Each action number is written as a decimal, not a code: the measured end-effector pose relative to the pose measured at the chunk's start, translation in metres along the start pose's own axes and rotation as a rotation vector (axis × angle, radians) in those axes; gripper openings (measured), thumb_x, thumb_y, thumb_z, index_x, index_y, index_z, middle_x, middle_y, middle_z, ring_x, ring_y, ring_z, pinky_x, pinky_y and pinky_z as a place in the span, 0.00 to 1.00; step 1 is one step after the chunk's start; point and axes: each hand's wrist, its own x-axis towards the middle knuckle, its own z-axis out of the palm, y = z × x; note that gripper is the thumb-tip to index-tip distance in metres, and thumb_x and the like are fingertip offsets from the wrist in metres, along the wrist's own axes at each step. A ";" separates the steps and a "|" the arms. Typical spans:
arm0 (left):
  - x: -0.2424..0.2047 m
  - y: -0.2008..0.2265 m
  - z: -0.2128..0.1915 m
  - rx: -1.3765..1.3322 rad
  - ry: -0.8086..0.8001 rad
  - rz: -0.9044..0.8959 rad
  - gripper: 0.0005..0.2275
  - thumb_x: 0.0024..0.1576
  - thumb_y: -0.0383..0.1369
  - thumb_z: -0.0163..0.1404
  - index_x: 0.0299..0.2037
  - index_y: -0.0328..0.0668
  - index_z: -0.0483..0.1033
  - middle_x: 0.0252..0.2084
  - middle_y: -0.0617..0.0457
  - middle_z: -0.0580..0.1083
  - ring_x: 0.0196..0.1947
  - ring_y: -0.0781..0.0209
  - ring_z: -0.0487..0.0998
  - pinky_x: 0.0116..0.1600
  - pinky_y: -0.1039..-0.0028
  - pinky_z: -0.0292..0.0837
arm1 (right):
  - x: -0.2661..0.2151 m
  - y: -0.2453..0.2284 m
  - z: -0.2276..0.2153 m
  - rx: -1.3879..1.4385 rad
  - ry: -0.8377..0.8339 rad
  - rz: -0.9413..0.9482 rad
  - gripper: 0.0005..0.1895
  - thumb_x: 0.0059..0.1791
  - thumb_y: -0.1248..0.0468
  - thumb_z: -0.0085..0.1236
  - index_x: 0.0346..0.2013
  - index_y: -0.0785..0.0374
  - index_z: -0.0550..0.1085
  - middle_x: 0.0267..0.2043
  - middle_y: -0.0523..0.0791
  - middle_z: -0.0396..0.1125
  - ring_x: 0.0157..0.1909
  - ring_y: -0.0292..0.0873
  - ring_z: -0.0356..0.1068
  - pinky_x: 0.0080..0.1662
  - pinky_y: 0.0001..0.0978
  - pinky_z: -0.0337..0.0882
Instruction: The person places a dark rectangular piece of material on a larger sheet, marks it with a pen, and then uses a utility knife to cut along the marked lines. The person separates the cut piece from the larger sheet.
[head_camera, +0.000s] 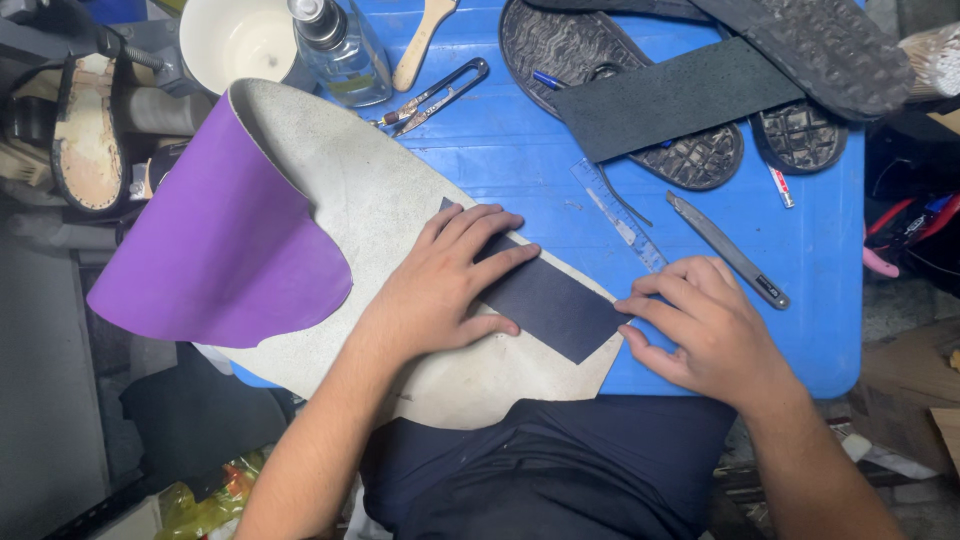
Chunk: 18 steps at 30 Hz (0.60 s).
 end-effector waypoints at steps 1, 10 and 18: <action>0.001 -0.002 -0.001 0.017 -0.001 0.014 0.36 0.43 0.53 0.62 0.62 0.47 0.72 0.66 0.46 0.67 0.70 0.43 0.62 0.71 0.45 0.51 | 0.000 0.000 0.000 -0.005 0.009 -0.008 0.13 0.37 0.64 0.69 0.36 0.59 0.81 0.39 0.41 0.72 0.44 0.45 0.68 0.49 0.39 0.67; -0.002 -0.012 -0.006 0.033 -0.006 0.018 0.33 0.45 0.50 0.61 0.62 0.48 0.73 0.60 0.50 0.71 0.66 0.52 0.67 0.72 0.45 0.53 | 0.001 0.001 0.006 -0.013 0.011 0.003 0.12 0.40 0.62 0.69 0.37 0.61 0.81 0.38 0.43 0.72 0.44 0.44 0.68 0.48 0.38 0.67; -0.001 -0.016 -0.010 0.012 0.021 -0.014 0.30 0.45 0.50 0.62 0.58 0.48 0.77 0.58 0.50 0.72 0.65 0.52 0.69 0.73 0.45 0.53 | 0.009 -0.003 0.008 -0.014 0.045 0.018 0.12 0.41 0.64 0.69 0.37 0.63 0.80 0.38 0.44 0.72 0.43 0.45 0.68 0.47 0.38 0.66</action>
